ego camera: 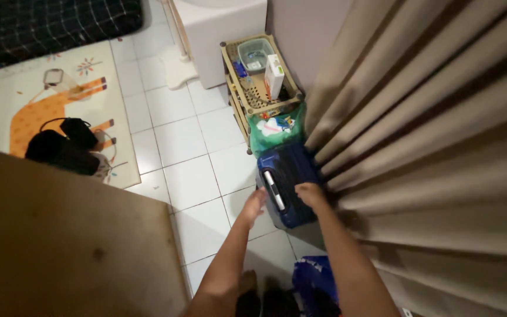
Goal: Organize clothes hangers on a desk and hang them on a rack.
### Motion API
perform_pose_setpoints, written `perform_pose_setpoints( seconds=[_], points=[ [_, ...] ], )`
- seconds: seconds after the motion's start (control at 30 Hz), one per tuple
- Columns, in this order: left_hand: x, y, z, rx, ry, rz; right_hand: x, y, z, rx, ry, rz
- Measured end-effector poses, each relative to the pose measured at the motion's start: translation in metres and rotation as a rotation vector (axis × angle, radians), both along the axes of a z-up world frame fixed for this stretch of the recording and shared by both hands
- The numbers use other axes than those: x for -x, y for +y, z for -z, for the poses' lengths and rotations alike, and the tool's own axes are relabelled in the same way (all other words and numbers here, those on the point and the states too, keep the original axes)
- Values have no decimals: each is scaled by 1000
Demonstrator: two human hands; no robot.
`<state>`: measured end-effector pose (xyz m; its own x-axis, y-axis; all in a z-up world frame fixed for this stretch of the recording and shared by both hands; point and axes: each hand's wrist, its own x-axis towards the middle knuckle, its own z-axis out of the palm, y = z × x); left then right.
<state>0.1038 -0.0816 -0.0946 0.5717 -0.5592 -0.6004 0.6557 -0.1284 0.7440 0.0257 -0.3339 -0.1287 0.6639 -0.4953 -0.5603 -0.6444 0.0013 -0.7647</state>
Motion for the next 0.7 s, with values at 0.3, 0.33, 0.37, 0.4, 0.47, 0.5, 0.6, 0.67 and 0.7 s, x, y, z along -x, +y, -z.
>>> perform_pose_setpoints(
  seconds=[0.3,0.33,0.37,0.4,0.47,0.5,0.6,0.67,0.7],
  points=[
    [-42,-21,39,18,87,24,-49,-6,101,544,5,-282],
    [-47,-21,36,15,91,19,-54,-2,91,557,79,-262],
    [-51,-20,33,12,95,14,-58,2,81,571,153,-242],
    [-53,-19,33,9,102,10,-59,-1,85,567,158,-248],
    [-58,-20,33,-1,87,22,-60,-8,94,605,180,-278],
    [-59,-21,37,0,90,17,-61,-10,97,606,182,-283],
    [-60,-21,43,-7,97,8,-64,-10,92,569,155,-295],
    [-60,-20,42,-9,97,16,-67,-4,74,543,222,-315],
    [-60,-19,43,-12,99,14,-69,-5,74,540,222,-319]
  ],
)
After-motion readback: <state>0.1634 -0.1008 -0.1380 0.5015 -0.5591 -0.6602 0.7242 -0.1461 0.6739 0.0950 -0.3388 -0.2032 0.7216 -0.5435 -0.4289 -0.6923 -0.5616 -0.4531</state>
